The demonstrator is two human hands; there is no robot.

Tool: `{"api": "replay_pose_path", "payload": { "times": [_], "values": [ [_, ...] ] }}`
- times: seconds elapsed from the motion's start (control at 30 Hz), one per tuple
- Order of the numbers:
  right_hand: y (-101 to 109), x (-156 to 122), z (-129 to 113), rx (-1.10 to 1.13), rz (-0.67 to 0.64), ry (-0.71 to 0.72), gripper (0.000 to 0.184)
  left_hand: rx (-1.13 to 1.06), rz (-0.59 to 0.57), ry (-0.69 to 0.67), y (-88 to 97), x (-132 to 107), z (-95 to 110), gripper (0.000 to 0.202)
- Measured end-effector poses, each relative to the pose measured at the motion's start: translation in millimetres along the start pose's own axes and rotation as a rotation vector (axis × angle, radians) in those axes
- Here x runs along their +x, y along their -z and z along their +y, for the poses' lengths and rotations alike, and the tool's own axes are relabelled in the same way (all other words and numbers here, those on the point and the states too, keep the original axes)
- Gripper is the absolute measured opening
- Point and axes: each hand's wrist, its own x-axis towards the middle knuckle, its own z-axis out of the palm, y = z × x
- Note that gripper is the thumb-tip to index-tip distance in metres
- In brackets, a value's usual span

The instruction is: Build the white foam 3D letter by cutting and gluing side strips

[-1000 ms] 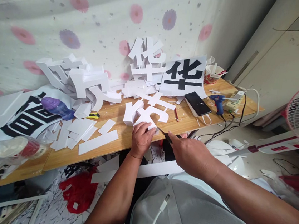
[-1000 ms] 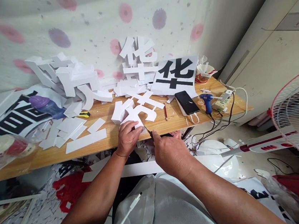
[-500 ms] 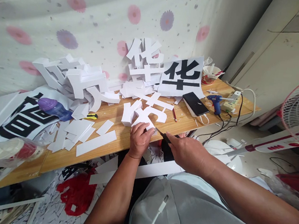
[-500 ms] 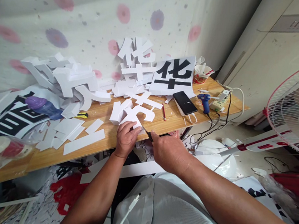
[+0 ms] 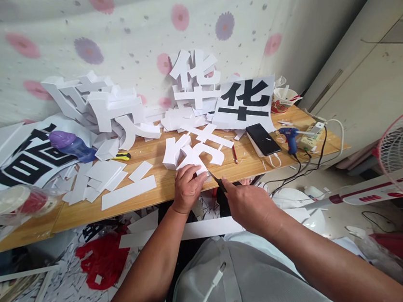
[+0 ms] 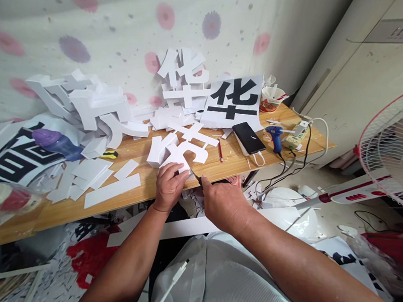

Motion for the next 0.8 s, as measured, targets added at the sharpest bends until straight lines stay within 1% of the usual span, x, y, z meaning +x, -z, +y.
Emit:
{"api": "replay_pose_path", "payload": {
  "times": [0.43,0.63,0.8],
  "values": [
    [-2.1,-2.1,0.5,-0.026,-0.016,-0.002,0.051,0.008,0.025,-0.019,-0.4,0.1,0.2,0.013],
    [-3.1,-0.8,-2.8,-0.028,-0.015,-0.009,0.056,-0.008,0.003,-0.008,-1.5,-1.6,-1.8,0.013],
    [-3.1,2.0,-6.8,-0.031,-0.042,-0.032,0.062,-0.008,-0.004,-0.004,-1.9,-2.9,-2.8,0.015]
  ]
}}
